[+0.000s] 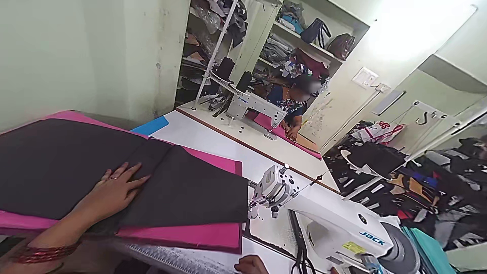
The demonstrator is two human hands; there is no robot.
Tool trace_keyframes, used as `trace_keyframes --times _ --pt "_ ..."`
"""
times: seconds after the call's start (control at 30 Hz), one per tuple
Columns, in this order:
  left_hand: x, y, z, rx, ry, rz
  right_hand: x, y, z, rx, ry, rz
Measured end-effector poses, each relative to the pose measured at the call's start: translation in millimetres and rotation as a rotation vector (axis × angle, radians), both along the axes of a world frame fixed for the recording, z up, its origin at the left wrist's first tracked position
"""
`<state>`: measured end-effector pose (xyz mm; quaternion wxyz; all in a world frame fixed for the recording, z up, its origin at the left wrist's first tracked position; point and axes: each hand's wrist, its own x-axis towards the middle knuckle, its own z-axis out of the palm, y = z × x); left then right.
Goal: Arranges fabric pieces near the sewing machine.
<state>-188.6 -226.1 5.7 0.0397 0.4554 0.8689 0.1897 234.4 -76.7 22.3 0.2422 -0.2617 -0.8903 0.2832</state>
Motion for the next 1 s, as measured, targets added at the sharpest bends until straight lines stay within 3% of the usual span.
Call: trace_keyframes --times 0.1,0.2,0.3,0.37,0.5,0.63,0.8,0.9,1.0 --pt "16.4 -20.3 11.6 -0.027 -0.103 -0.028 -13.4 3.9 0.0 -0.222 0.050 -0.135" --pt "27.3 -25.9 8.6 -0.044 -0.073 -0.082 -21.6 21.0 -2.7 -0.556 -0.003 -0.291" --pt "34.3 -25.7 8.0 -0.043 -0.052 -0.124 -27.1 27.9 -5.1 -0.842 -0.011 -0.297" --pt "34.0 -25.0 7.7 -0.046 -0.038 -0.145 -32.2 32.9 -9.0 -0.890 0.002 -0.279" --pt "32.2 -24.9 -1.1 0.036 0.014 -0.165 -42.2 51.8 -13.9 -0.771 0.033 -0.252" --pt "36.8 -21.5 1.6 0.034 0.005 -0.038 -21.8 65.6 -15.5 -0.631 0.070 -0.328" --pt "38.7 -13.8 3.5 0.037 -0.053 0.036 -6.5 54.3 -26.3 -0.503 -0.122 -0.335" --pt "36.4 -16.4 -1.2 0.108 -0.017 -0.016 -4.5 58.0 -38.4 -0.422 0.000 -0.221" --pt "33.4 -17.9 -10.2 0.144 0.047 -0.078 -3.4 61.6 -52.4 -0.276 0.322 0.059"
